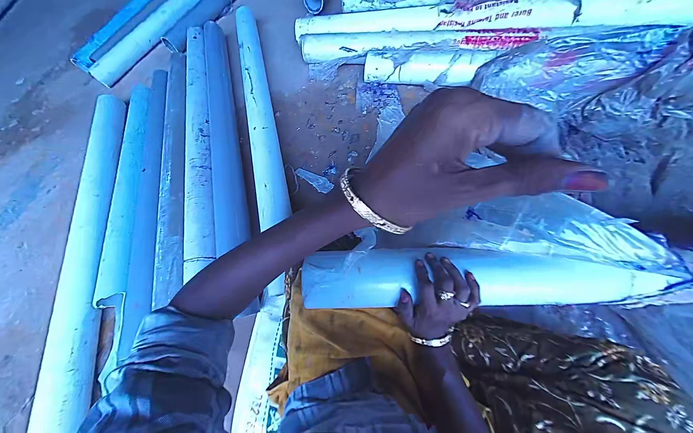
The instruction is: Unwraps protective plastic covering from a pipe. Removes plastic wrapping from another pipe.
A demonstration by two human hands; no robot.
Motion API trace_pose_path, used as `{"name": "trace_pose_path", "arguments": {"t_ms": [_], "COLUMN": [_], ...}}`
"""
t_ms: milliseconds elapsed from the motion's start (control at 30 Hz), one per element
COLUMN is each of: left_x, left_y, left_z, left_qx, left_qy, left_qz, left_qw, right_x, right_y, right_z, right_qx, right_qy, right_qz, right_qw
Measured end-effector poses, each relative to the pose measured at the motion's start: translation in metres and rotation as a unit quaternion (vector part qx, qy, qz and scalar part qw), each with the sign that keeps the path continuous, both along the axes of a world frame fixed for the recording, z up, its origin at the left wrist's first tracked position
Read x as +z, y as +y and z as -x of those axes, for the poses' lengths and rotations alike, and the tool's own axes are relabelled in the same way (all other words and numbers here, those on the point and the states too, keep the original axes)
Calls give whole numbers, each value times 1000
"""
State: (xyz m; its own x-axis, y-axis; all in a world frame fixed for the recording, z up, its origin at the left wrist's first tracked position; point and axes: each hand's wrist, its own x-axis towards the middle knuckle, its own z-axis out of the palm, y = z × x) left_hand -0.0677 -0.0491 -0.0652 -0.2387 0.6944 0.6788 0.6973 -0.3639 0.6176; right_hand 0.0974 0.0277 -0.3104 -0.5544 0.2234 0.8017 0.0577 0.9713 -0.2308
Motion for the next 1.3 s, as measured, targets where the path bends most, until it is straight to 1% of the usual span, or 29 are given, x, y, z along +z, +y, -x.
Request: {"name": "trace_pose_path", "arguments": {"t_ms": [33,67,133,167,200,233,300,367,433,500,567,600,700,767,800,867,900,933,967,1000,1033,1067,1100,1133,1167,1200,1233,1267,1300], "left_x": [-1,-10,-42,-63,-82,-100,-128,-142,-145,-143,-143,-144,-142,-141,-142,-142,-141,-136,-124,-108,-93,-79,-69,-61,-56,-54,-57,-62,-71], "left_y": [-17,-41,-101,-133,-161,-182,-202,-197,-185,-178,-176,-174,-163,-150,-142,-121,-106,-86,-61,-37,-14,5,15,14,7,-6,-26,-51,-79], "left_z": [0,1,6,7,6,3,-9,-19,-21,-20,-22,-24,-21,-14,-11,6,21,47,82,115,137,142,132,114,94,76,62,52,45], "left_qx": [-5,-6,5,14,16,16,22,21,13,11,39,69,134,133,125,130,155,204,248,269,263,240,216,187,156,128,100,73,51], "left_qy": [18,21,-6,-39,-79,-112,-153,-186,-202,-179,-101,-42,117,167,162,96,33,-27,-74,-93,-92,-71,-35,7,53,93,110,94,54], "left_qz": [51,120,261,313,349,361,342,296,255,243,234,232,236,246,249,225,182,116,46,11,28,93,186,287,368,420,446,454,448], "left_qw": [999,992,965,949,934,926,927,937,945,953,966,969,955,946,947,961,970,972,965,958,960,964,958,939,915,894,882,883,891], "right_x": [0,1,2,2,2,2,3,2,3,3,2,2,1,-1,-2,-3,-5,-7,-10,-12,-12,-12,-12,-12,-11,-9,-7,-5,-4], "right_y": [0,-1,-2,-2,-2,-1,-1,-1,-1,0,0,0,-4,-6,-6,-7,-9,-11,-13,-13,-7,2,7,7,7,8,9,9,11], "right_z": [0,1,3,3,1,0,-1,-1,-3,-5,-4,-3,-3,-5,-6,-6,-8,-12,-19,-25,-27,-27,-24,-22,-18,-11,-8,-5,-5], "right_qx": [1,0,-3,-4,-5,-4,0,3,2,2,1,1,-2,-4,-4,-2,0,2,8,12,13,12,12,9,5,3,5,7,7], "right_qy": [-1,-6,-7,-7,-10,-13,-13,-15,-24,-29,-27,-26,-23,-19,-15,-5,2,6,6,11,18,23,27,26,25,25,22,21,21], "right_qz": [1,3,9,12,14,13,11,9,6,5,4,5,13,20,23,27,27,25,22,12,-4,-19,-24,-22,-20,-19,-15,-11,-11], "right_qw": [1000,1000,1000,1000,1000,1000,1000,1000,1000,1000,1000,1000,1000,1000,1000,1000,1000,1000,1000,1000,1000,999,999,999,999,999,1000,1000,1000]}}
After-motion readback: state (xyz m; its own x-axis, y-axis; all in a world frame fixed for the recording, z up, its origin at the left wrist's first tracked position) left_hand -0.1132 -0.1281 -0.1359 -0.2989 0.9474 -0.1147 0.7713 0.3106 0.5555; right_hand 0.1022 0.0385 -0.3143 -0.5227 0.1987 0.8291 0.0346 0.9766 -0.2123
